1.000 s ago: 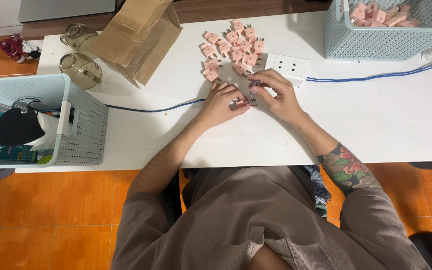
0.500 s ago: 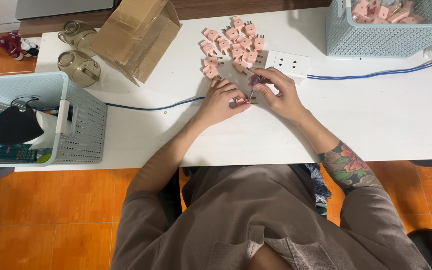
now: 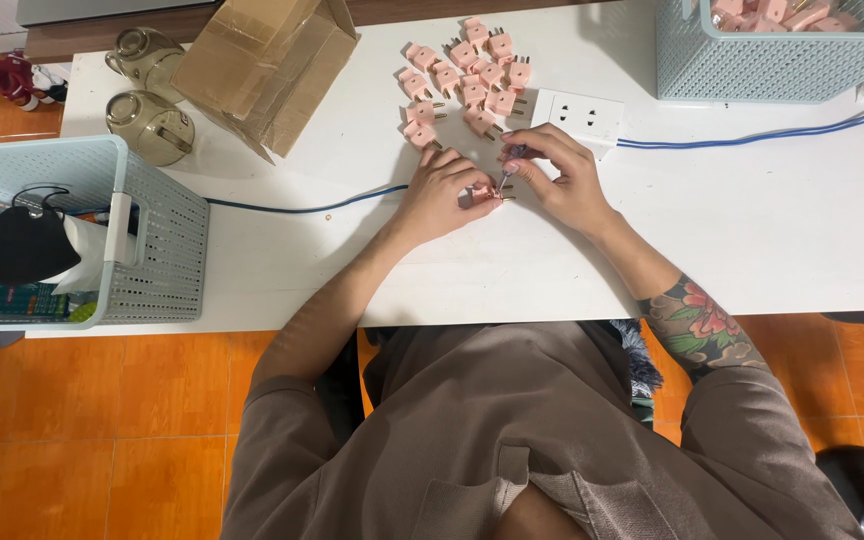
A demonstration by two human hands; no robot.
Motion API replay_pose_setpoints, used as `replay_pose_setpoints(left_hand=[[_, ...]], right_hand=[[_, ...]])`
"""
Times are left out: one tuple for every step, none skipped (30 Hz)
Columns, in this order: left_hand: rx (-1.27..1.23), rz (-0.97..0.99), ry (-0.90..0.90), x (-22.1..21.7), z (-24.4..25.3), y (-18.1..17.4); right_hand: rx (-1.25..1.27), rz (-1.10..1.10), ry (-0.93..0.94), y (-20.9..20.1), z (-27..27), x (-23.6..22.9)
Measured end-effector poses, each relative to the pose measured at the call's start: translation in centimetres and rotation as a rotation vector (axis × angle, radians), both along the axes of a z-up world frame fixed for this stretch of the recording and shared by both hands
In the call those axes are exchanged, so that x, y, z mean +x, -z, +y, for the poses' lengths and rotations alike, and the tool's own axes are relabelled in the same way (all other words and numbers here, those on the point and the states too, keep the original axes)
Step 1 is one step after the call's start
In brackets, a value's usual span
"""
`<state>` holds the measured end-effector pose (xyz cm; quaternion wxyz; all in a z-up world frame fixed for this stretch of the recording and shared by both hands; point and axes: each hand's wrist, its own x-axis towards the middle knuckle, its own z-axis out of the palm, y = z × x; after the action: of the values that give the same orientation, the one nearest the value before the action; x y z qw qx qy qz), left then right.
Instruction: The person assembles pink electrical plug adapters at a white table using a screwdriver. They insert metal pins into the plastic housing and tighten screws to secure the components, handling multiple units one at a time.
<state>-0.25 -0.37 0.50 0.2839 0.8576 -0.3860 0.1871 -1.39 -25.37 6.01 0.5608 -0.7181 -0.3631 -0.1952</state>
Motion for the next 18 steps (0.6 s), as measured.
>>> replay_pose_setpoints(left_hand=[[0.001, 0.005, 0.001, 0.0, 0.0, -0.1], [0.002, -0.008, -0.002, 0.0, 0.0, -0.2], [0.004, -0.015, -0.002, -0.2, 0.0, -0.1], [0.005, -0.004, 0.001, 0.3, 0.0, -0.2], [0.066, 0.049, -0.012, 0.3, 0.0, 0.1], [0.127, 0.102, -0.023, 0.3, -0.1, 0.5], [0.129, 0.121, -0.016, 0.1, -0.2, 0.4], [0.073, 0.053, -0.009, -0.1, -0.2, 0.3], [0.017, -0.025, -0.005, 0.2, -0.2, 0.0], [0.017, -0.015, -0.001, 0.0, -0.2, -0.1], [-0.002, -0.034, 0.004, -0.1, -0.2, -0.3], [-0.021, -0.052, 0.01, -0.2, -0.2, -0.5], [-0.021, -0.048, 0.008, -0.2, -0.2, -0.3], [-0.012, -0.053, 0.003, -0.1, -0.2, -0.2], [-0.004, -0.058, -0.002, 0.0, -0.2, -0.1], [-0.003, -0.056, -0.003, -0.1, -0.1, -0.2], [-0.007, -0.062, 0.001, -0.2, -0.1, -0.3], [-0.012, -0.067, 0.005, -0.2, -0.2, -0.5]], right_hand=[[0.001, 0.005, 0.001, 0.0, 0.0, 0.1], [-0.003, -0.014, 0.007, 0.0, 0.0, 0.2], [-0.005, -0.027, 0.015, 0.2, 0.0, 0.0], [-0.003, -0.015, 0.018, -0.2, -0.1, 0.3], [-0.08, -0.041, 0.031, -0.2, -0.2, 0.0], [-0.158, -0.065, 0.042, -0.2, -0.4, -0.2], [-0.158, -0.045, 0.046, -0.3, -0.4, -0.4], [-0.139, -0.041, 0.029, -0.4, -0.4, -0.7], [-0.12, -0.048, 0.01, -0.8, -0.3, -0.4], [-0.12, -0.038, 0.013, -0.7, -0.4, -0.6], [-0.114, -0.036, 0.004, -0.7, -0.4, -0.6], [-0.109, -0.034, -0.005, -0.7, -0.4, -0.6], [-0.108, -0.03, -0.007, -0.5, -0.4, -0.6], [-0.105, -0.024, -0.006, -0.4, -0.4, -0.6], [-0.102, -0.02, -0.004, -0.4, -0.4, -0.6], [-0.101, -0.017, -0.005, -0.4, -0.4, -0.6], [-0.1, -0.022, -0.006, -0.4, -0.3, -0.6], [-0.099, -0.026, -0.008, -0.5, -0.3, -0.6]])
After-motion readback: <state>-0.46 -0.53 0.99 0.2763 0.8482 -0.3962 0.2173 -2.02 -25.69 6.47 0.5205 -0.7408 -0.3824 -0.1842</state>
